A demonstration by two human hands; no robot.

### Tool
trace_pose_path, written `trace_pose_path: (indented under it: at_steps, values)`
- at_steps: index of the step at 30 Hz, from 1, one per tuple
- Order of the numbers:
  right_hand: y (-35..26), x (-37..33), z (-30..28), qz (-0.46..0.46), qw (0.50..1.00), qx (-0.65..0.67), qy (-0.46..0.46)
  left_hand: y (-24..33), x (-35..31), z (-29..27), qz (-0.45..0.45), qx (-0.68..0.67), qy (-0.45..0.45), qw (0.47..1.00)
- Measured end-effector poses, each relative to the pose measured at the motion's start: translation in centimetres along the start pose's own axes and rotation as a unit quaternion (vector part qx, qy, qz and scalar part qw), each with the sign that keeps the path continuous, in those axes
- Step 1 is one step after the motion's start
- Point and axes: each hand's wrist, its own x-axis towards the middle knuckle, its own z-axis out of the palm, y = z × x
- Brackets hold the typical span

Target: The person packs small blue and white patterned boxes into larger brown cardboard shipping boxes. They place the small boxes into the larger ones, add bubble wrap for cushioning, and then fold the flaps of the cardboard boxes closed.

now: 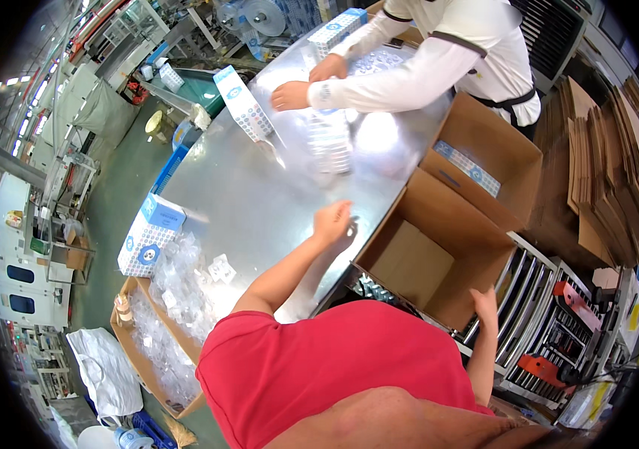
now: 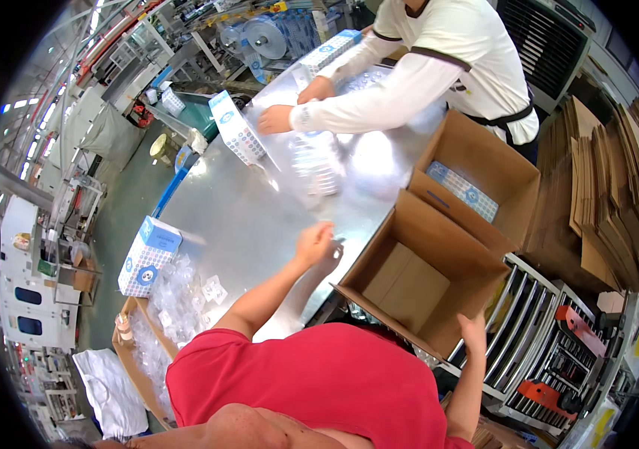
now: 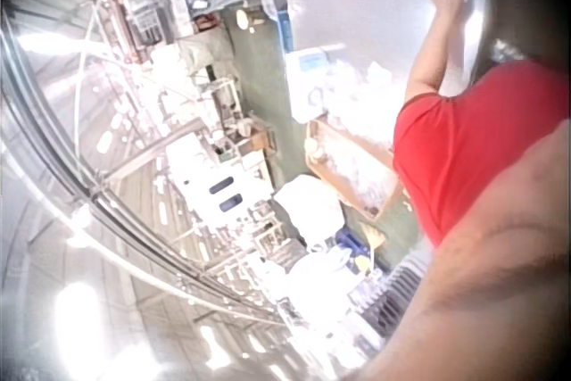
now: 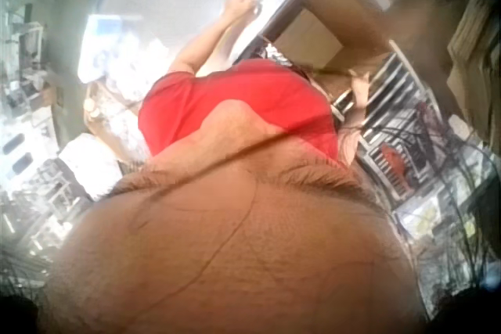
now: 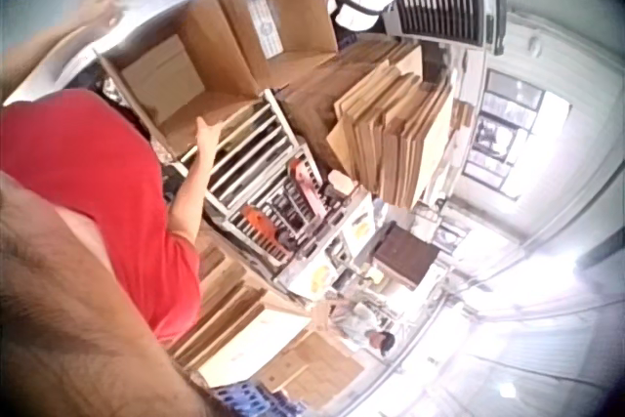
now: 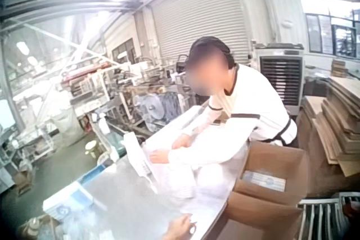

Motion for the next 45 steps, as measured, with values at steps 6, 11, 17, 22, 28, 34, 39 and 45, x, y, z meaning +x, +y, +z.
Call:
trace_pose_path:
  at_steps: [6,11,17,22,28,34,39,45]
  values:
    - [-0.1,-2.6,-3.6,0.145,0.987,0.07,-0.019,-10.2,0.0,-5.7,-0.03,0.385,-0.056,0.921]
    - [-0.8,-1.6,-2.6,0.149,0.988,0.027,0.015,-10.7,0.5,-5.8,-0.047,0.356,-0.066,0.931]
    - [-1.0,-1.0,-2.9,0.156,0.986,0.065,-0.003,-11.4,0.3,-5.8,-0.041,0.345,-0.047,0.937]
    - [-0.8,-0.8,-3.0,0.163,0.986,0.038,-0.005,-11.5,0.3,-5.8,-0.033,0.337,-0.032,0.94]
    - [-0.7,-0.3,-2.8,0.138,0.989,0.048,-0.004,-11.0,0.1,-5.9,-0.009,0.352,-0.01,0.936]
    - [0.2,-0.2,-2.9,0.127,0.989,0.072,0.005,-11.1,0.2,-5.7,-0.028,0.348,-0.022,0.937]
    - [0.4,-0.2,-3.0,0.128,0.99,0.065,0.012,-10.9,0.1,-5.7,-0.033,0.349,-0.025,0.936]
    - [-0.6,-0.4,-2.7,0.14,0.986,0.087,-0.01,-11.4,0.0,-5.6,-0.035,0.348,-0.021,0.937]
